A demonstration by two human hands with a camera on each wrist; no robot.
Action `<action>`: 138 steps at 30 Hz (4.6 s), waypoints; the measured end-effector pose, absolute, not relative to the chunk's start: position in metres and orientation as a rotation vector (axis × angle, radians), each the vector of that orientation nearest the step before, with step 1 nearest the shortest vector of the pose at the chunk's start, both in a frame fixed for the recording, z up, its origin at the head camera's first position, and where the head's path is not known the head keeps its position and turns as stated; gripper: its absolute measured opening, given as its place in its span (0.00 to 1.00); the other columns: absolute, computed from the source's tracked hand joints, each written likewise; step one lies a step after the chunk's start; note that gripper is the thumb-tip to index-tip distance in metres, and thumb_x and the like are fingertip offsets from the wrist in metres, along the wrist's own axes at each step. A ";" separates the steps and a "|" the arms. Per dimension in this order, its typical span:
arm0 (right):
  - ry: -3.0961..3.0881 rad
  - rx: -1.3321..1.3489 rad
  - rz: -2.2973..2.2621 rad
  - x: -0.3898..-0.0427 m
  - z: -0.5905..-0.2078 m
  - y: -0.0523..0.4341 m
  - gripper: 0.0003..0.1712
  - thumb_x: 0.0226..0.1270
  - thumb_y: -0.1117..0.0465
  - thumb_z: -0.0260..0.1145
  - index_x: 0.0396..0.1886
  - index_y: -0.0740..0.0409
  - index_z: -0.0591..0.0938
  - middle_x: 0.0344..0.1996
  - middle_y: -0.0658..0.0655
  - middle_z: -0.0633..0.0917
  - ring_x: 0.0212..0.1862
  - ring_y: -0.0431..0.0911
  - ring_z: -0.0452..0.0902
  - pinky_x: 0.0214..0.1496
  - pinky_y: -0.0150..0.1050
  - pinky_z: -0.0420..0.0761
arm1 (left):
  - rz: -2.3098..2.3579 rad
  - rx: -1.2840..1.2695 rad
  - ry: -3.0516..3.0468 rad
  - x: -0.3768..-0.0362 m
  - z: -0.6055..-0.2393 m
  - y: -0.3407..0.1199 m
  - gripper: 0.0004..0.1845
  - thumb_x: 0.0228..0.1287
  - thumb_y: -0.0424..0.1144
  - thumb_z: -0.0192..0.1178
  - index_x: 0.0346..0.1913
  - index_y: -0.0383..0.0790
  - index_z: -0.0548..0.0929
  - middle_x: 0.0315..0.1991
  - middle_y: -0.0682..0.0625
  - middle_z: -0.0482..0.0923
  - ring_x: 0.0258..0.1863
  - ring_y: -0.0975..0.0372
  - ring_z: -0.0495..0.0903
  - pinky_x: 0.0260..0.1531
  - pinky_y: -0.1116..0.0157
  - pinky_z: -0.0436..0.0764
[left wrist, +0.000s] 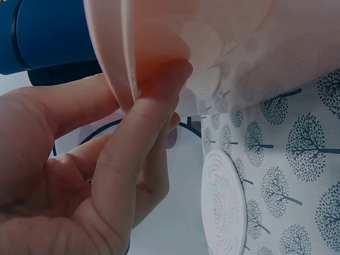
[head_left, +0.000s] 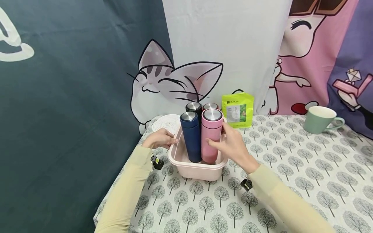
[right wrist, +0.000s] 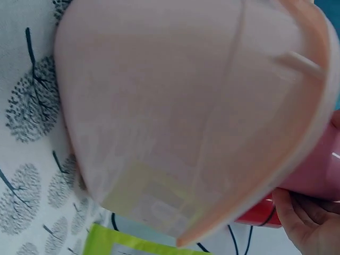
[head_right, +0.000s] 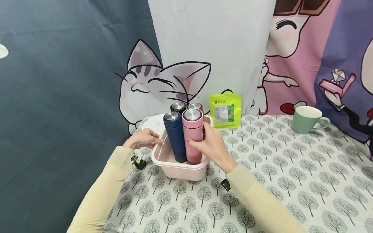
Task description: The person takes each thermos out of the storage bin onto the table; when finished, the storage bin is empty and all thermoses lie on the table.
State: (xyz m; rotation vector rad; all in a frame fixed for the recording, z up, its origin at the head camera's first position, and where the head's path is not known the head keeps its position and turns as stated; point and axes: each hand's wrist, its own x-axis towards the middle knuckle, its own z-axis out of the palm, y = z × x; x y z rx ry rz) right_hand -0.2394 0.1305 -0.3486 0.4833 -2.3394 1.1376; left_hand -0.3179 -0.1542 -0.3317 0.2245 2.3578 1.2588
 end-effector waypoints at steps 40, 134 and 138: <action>-1.949 0.521 0.996 -0.229 -0.302 0.163 0.30 0.43 0.63 0.80 0.49 0.64 0.81 0.42 0.60 0.88 0.40 0.52 0.86 0.44 0.26 0.81 | 1.297 0.214 2.329 -0.320 -0.337 -0.156 0.19 0.68 0.33 0.61 0.55 0.21 0.77 0.48 0.32 0.82 0.36 0.56 0.86 0.45 0.59 0.88; -2.351 -0.063 1.076 -0.299 -0.392 0.240 0.38 0.66 0.47 0.67 0.65 0.68 0.68 0.52 0.70 0.78 0.52 0.63 0.74 0.56 0.62 0.77 | 1.318 0.170 2.407 -0.315 -0.334 -0.155 0.17 0.67 0.34 0.63 0.51 0.22 0.80 0.42 0.33 0.85 0.31 0.58 0.86 0.40 0.61 0.89; -2.388 -0.043 1.083 -0.297 -0.390 0.243 0.41 0.67 0.46 0.66 0.67 0.69 0.66 0.55 0.73 0.77 0.55 0.66 0.74 0.58 0.64 0.77 | 1.319 0.161 2.396 -0.315 -0.335 -0.154 0.17 0.67 0.33 0.62 0.51 0.22 0.80 0.43 0.33 0.85 0.32 0.57 0.87 0.41 0.61 0.89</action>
